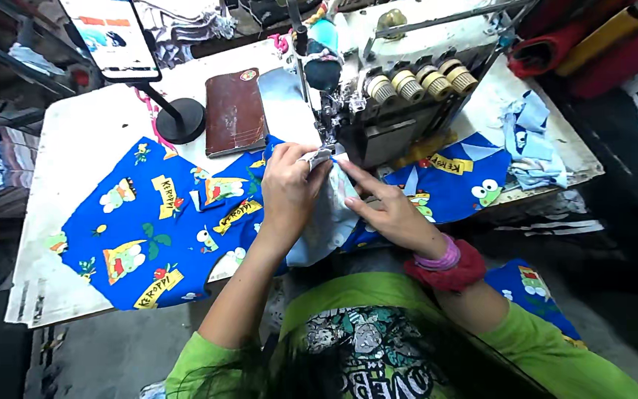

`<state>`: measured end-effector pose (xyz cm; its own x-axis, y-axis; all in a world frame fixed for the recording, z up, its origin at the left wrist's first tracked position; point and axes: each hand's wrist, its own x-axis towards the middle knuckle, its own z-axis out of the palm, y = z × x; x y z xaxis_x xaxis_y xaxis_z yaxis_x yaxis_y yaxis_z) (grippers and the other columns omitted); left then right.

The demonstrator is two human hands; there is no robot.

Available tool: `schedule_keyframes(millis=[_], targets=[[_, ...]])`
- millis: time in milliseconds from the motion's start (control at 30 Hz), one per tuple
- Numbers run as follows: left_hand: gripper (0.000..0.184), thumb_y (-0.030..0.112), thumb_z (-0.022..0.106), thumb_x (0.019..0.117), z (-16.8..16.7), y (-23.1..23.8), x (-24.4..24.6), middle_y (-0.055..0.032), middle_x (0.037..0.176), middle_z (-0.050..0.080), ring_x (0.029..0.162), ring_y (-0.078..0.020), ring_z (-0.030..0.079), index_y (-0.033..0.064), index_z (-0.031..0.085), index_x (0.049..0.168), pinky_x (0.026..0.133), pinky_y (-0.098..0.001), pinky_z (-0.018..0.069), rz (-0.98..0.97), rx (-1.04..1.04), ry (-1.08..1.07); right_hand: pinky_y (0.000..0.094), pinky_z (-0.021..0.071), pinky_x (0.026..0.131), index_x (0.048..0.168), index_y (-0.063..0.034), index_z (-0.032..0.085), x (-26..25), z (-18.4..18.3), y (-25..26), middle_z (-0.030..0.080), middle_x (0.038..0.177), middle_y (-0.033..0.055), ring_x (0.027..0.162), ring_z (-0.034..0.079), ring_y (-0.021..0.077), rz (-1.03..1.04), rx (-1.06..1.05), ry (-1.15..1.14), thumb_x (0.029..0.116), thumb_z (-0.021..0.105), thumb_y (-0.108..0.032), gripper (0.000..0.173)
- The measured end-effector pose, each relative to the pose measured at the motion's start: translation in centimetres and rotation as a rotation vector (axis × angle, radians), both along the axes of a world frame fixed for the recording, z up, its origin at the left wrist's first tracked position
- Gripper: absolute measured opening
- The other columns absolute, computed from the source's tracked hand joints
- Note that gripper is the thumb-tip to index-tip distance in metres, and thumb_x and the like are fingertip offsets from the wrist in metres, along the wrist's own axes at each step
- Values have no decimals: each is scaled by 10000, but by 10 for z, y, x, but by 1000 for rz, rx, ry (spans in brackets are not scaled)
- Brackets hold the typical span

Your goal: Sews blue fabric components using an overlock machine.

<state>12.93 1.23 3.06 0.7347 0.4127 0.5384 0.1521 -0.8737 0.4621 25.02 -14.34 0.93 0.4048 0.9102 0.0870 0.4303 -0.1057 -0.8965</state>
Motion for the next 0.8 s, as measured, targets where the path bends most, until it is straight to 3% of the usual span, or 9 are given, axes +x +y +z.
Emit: schedule_keyframes(millis=[100, 200, 333, 500, 567, 600, 667, 733, 800], targets=[[166, 110, 680, 964, -2, 3, 4, -162, 1183, 700, 1142, -323, 629, -23, 749, 1037, 994, -436, 491, 16, -27, 0, 291, 546, 754, 1581, -190, 419, 6, 13, 2, 718, 1020, 74, 808, 644, 93, 42, -91, 82, 1022, 587, -152, 585], [197, 94, 642, 983, -3, 8, 10, -176, 1243, 689, 1194, -340, 618, -47, 740, 1078, 1040, -443, 473, 32, -41, 19, 213, 486, 639, 1577, -155, 418, 9, 18, 9, 650, 829, 17, 672, 559, 46, 8, -77, 198, 999, 616, -117, 612], [219, 113, 634, 977, 4, 26, 29, -217, 1233, 694, 1190, -402, 624, -51, 747, 1068, 1022, -513, 478, 84, -75, 131, 205, 416, 441, 1514, -132, 449, 13, 16, 17, 631, 695, 30, 472, 483, 52, -120, 26, 287, 980, 652, -108, 572], [336, 188, 715, 936, 10, 31, 14, -263, 1377, 583, 1310, -418, 518, -69, 700, 1152, 1097, -532, 401, 138, -170, 33, 223, 476, 517, 1361, -123, 579, 4, 5, -9, 708, 798, 37, 573, 579, 55, -129, -4, 299, 1013, 643, -191, 360], [337, 181, 687, 978, -1, 7, -48, -218, 1262, 629, 1123, -290, 629, -42, 656, 1228, 968, -412, 522, 212, -127, -86, 233, 546, 639, 1145, -45, 694, 10, -1, -16, 706, 834, 13, 678, 625, 29, -14, -80, 324, 1008, 644, -147, 178], [324, 183, 710, 964, -20, -12, -84, -170, 1093, 675, 904, -189, 653, -43, 674, 1193, 808, -325, 555, 292, -138, -136, 208, 536, 652, 1053, -16, 707, 14, -4, -18, 678, 805, -6, 678, 607, 3, 48, -141, 326, 1007, 636, -129, 140], [339, 154, 769, 892, -67, -51, -135, -143, 810, 709, 639, -124, 634, -105, 716, 1104, 642, -286, 548, 461, -302, -131, 189, 511, 690, 1009, 8, 698, 19, -13, -23, 657, 804, -15, 704, 588, -17, 131, -227, 343, 1013, 612, -100, 138], [272, 87, 702, 938, -99, -82, -149, -93, 717, 699, 542, -65, 610, -139, 697, 1089, 550, -238, 536, 528, -590, -166, 187, 515, 670, 998, 2, 691, 17, -17, -29, 657, 776, -22, 680, 597, -11, 126, -217, 424, 1025, 584, -69, 131], [177, 34, 581, 1006, -108, -90, -146, 0, 632, 654, 500, -22, 611, -133, 635, 1025, 500, -204, 548, 549, -784, -412, 166, 537, 637, 970, -48, 685, 9, -11, -41, 683, 752, -54, 651, 623, -16, 161, -154, 561, 1041, 527, -48, 173]])
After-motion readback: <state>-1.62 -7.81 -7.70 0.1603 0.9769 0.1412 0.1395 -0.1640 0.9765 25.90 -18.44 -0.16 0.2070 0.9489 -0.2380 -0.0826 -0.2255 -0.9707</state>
